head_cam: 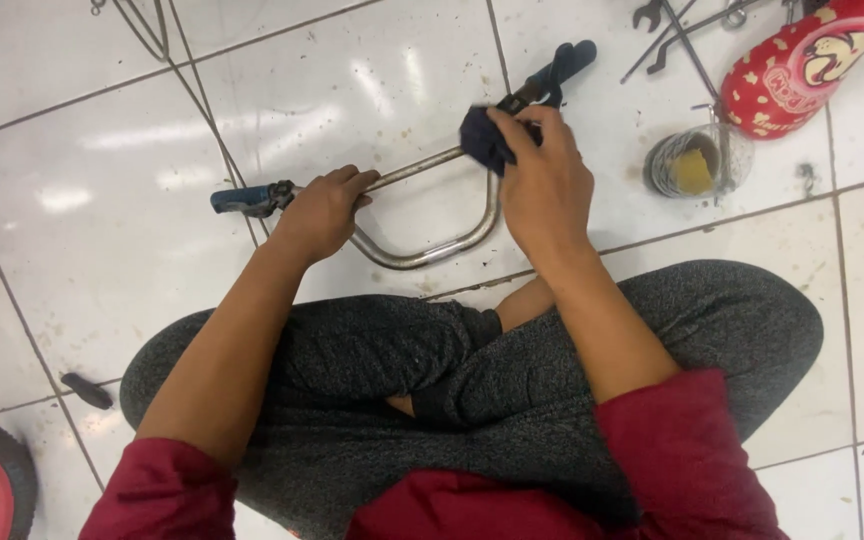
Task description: Cleaning bicycle handlebars with a cloth while sitting on the floor.
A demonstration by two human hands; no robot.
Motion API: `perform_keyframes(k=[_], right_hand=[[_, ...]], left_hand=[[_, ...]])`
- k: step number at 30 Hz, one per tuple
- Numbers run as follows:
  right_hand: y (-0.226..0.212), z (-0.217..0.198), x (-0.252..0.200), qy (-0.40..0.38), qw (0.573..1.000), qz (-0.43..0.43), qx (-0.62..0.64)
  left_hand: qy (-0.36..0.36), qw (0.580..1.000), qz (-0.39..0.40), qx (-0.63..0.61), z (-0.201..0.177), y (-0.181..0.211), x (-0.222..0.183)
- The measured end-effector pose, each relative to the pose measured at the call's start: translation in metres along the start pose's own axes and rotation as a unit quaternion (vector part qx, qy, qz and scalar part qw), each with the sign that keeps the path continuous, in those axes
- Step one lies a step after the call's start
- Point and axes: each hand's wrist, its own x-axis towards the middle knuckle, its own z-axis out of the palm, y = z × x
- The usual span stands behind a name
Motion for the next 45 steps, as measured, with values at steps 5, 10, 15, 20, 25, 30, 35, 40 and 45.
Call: perform_keyframes(k=[5,10,15,20,25,30,35,40,45], right_hand=[[0.03,0.005,0.003,0.111,0.99,0.06,-0.056],[0.026,0.014,0.0,-0.014,0.991,0.129,-0.015],[0.005,0.008,-0.005,-0.115,0.987,0.072,0.09],[0.009,-0.007,0.002,-0.013,0.992,0.113,0.056],[0.008,0.007,-0.011,-0.091,0.991,0.074,0.061],[-0.009,-0.012,-0.03,-0.165,0.983,0.012,0.084],[-0.024,-0.028,-0.06,-0.12,0.99,0.007,0.068],[-0.027,-0.039,-0.074,-0.077,0.997,-0.014,0.018],[-0.012,-0.041,-0.075,-0.116,0.992,-0.017,-0.052]], left_hand=[[0.078,0.996,0.045,0.022,0.0,0.001,-0.003],[0.041,0.994,0.05,0.093,-0.012,0.006,-0.003],[0.03,0.997,0.013,0.065,-0.002,-0.005,-0.005],[0.033,0.997,0.008,0.067,-0.007,-0.004,-0.007],[0.024,0.997,-0.014,0.073,-0.004,-0.013,-0.005],[0.038,0.994,-0.041,0.093,0.0,-0.02,-0.011],[-0.002,0.991,-0.059,0.121,0.004,-0.013,-0.027],[-0.026,0.992,-0.063,0.11,-0.029,0.035,-0.074],[-0.184,0.971,-0.087,0.123,-0.055,0.059,-0.116]])
